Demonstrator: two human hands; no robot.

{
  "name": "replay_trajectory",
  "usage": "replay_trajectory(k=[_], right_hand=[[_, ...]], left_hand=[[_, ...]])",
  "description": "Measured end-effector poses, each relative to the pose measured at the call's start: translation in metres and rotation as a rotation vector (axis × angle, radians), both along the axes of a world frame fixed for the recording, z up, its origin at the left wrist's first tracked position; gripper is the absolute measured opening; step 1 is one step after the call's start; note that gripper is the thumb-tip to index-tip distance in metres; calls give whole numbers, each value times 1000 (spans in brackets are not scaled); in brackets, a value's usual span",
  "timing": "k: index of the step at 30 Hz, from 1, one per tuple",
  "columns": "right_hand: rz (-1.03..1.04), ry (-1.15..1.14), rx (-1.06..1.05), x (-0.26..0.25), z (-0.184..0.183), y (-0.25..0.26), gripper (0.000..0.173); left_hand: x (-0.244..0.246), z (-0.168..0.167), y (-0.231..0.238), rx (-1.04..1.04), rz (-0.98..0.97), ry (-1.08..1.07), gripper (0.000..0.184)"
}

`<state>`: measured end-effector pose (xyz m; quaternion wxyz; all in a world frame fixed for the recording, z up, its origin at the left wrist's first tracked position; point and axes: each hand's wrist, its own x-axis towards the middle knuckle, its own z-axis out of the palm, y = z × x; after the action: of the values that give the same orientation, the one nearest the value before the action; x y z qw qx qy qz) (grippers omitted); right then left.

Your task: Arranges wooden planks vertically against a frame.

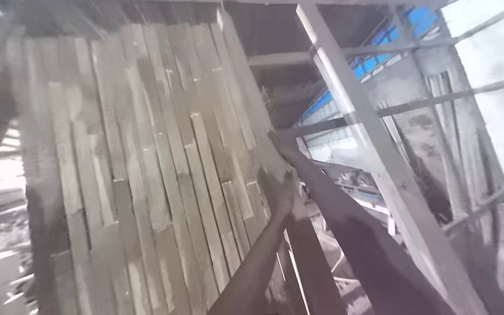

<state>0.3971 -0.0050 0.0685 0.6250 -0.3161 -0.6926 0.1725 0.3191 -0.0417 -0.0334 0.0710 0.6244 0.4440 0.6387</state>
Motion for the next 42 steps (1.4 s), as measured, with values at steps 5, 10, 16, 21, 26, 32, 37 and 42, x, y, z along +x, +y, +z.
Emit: replay_trajectory(k=[5,10,16,21,26,32,37,42], right_hand=[[-45,-52,-110,0,-18,18,71],[-7,-11,-75,-9,-15,1,65],[-3,69,-114,-14,-3,40,62],[49,-18,-260,2,1,-33,51],[62,30,-81,4,-11,-8,62],[175,119,-121,3,-12,-5,55],[123,-82,-114,17,-9,-11,56],[-230,-175,227,29,22,6,74]], left_hand=[[3,2,-6,-186,-15,-143,79],[-2,-3,1,-117,-77,-163,72],[5,0,-4,-77,-51,-166,66],[4,-8,-6,-44,-32,-152,62],[12,-3,-9,-30,68,-126,49],[16,-3,-13,-40,163,-111,52],[22,-2,-19,-42,66,-177,47],[17,-2,-16,-39,31,-226,42]])
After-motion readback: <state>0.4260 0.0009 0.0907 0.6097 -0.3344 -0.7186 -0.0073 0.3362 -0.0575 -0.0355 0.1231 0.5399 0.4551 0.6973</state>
